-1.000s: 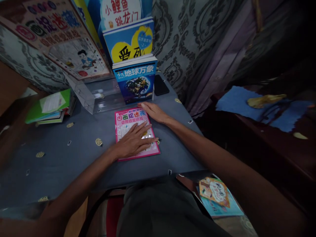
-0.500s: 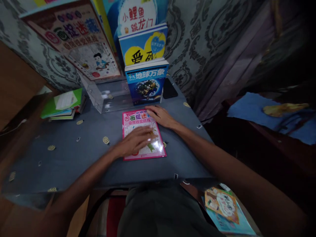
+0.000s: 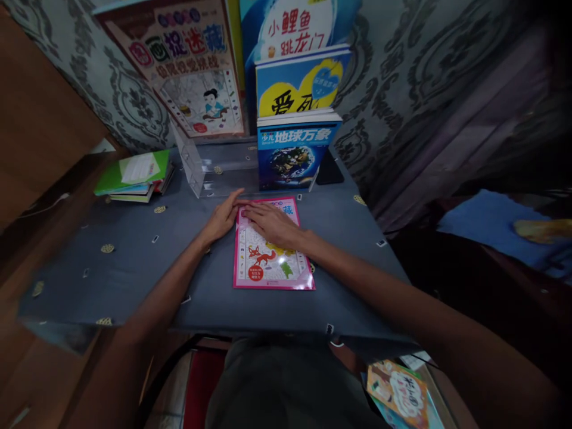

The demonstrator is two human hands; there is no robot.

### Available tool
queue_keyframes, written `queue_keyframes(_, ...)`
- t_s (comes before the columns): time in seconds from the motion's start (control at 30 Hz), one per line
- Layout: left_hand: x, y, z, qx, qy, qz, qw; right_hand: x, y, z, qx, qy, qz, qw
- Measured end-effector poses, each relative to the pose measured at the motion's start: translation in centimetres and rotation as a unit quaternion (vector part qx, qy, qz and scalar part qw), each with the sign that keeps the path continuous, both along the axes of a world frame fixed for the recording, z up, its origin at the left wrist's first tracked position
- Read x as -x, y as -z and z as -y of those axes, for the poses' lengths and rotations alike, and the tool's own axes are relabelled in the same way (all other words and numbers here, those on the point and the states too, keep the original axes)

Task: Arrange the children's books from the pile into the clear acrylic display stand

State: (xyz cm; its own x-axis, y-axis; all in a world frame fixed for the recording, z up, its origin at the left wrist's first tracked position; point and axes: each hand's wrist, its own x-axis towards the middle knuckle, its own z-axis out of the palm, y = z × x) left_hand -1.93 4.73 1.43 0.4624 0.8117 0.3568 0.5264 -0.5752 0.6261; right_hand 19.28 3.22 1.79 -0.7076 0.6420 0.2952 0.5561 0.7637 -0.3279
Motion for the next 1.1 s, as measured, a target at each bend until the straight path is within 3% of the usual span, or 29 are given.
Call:
queue_keyframes(0.17,0.2,0.2,-0.1,0.02,0.016,0.011,1.0,2.4,0.0,3.1,-0.015,-0.064,0.004,0.998)
queue_keyframes(0.57,0.0,-0.1,0.2,0.013,0.026,0.001,1.0,3.1,-0.2,11.4,0.009,-0.14,0.05,0.989)
queue_keyframes(0.87,-0.2,-0.3,0.8,-0.03,0.023,-0.06,0.997,1.0,-0.8,13.4,0.002,-0.108,0.055,0.993)
queue_keyframes(1.1,-0.3,-0.3,1.1,-0.045,0.005,-0.113,0.993,-2.6,-0.2,14.9,0.042,-0.03,0.011,0.999)
